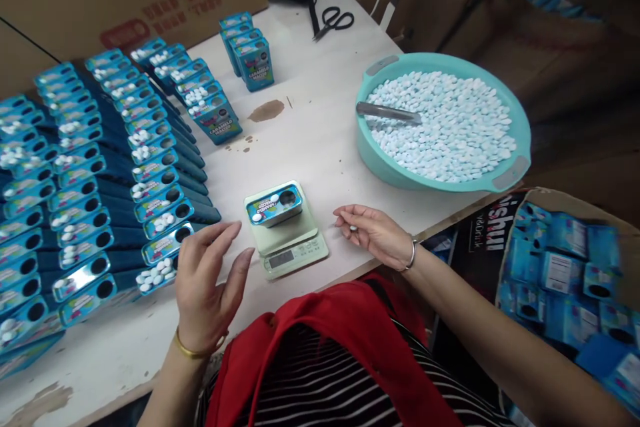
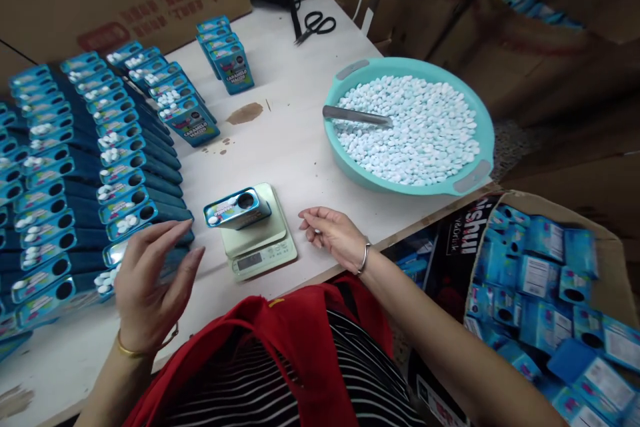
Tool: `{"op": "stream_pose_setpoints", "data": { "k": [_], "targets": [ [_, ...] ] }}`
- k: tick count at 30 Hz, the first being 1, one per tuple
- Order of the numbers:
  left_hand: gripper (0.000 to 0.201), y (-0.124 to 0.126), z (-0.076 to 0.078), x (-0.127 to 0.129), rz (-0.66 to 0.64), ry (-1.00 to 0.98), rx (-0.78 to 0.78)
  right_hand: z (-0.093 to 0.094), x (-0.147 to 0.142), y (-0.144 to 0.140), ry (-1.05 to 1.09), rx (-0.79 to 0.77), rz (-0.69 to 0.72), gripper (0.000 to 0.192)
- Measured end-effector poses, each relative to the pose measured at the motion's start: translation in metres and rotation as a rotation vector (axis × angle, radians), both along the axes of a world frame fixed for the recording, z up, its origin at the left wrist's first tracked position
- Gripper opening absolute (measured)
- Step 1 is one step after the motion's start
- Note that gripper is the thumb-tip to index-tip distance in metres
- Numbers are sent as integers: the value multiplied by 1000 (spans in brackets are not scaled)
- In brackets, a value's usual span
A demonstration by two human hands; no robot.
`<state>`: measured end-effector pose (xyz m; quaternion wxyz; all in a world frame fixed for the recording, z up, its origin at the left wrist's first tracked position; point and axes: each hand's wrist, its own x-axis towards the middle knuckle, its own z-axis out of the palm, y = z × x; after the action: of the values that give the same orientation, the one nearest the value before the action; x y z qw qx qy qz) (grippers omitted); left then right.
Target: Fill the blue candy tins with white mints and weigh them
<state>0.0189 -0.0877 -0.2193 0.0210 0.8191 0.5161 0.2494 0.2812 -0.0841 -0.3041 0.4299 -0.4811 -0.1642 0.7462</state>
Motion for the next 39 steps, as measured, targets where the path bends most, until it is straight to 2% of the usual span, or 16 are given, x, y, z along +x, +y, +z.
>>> {"op": "stream_pose_setpoints", "data": {
  "k": [4,7,11,15,22,27,29,32,34,35,37,39],
  "targets": [
    [35,24,15,12,-99,68,-73,7,-12,1,34,41,31,32],
    [33,42,24,22,-207,195,-88,9,-22,0,73,51,71,34],
    [25,58,28,34,-254,339,-93,8,-33,-3,97,58,121,35],
    [16,64,28,39,-260,376,-105,3,-38,-6,108,56,138,35],
    [7,56,36,20,-239,266,-70,2,-36,-7,112,30,142,32],
    [13,35,45,16,-176,104,-51,8,-32,-9,168,32,145,28],
    [15,21,42,24,-212,68,-74,12,-34,-13,246,21,190,28],
    [18,2,32,38,-365,78,-184,18,-39,-21,410,-10,287,34],
    [21,-6,26,43,-450,104,-247,21,-42,-27,509,-30,330,36],
    [24,-7,25,42,-451,105,-254,21,-42,-30,535,-38,337,36],
    [26,-5,26,35,-343,32,-217,19,-38,-33,522,-51,318,32],
    [26,1,31,22,-156,-103,-153,15,-29,-35,449,-53,258,26]
  ]
}}
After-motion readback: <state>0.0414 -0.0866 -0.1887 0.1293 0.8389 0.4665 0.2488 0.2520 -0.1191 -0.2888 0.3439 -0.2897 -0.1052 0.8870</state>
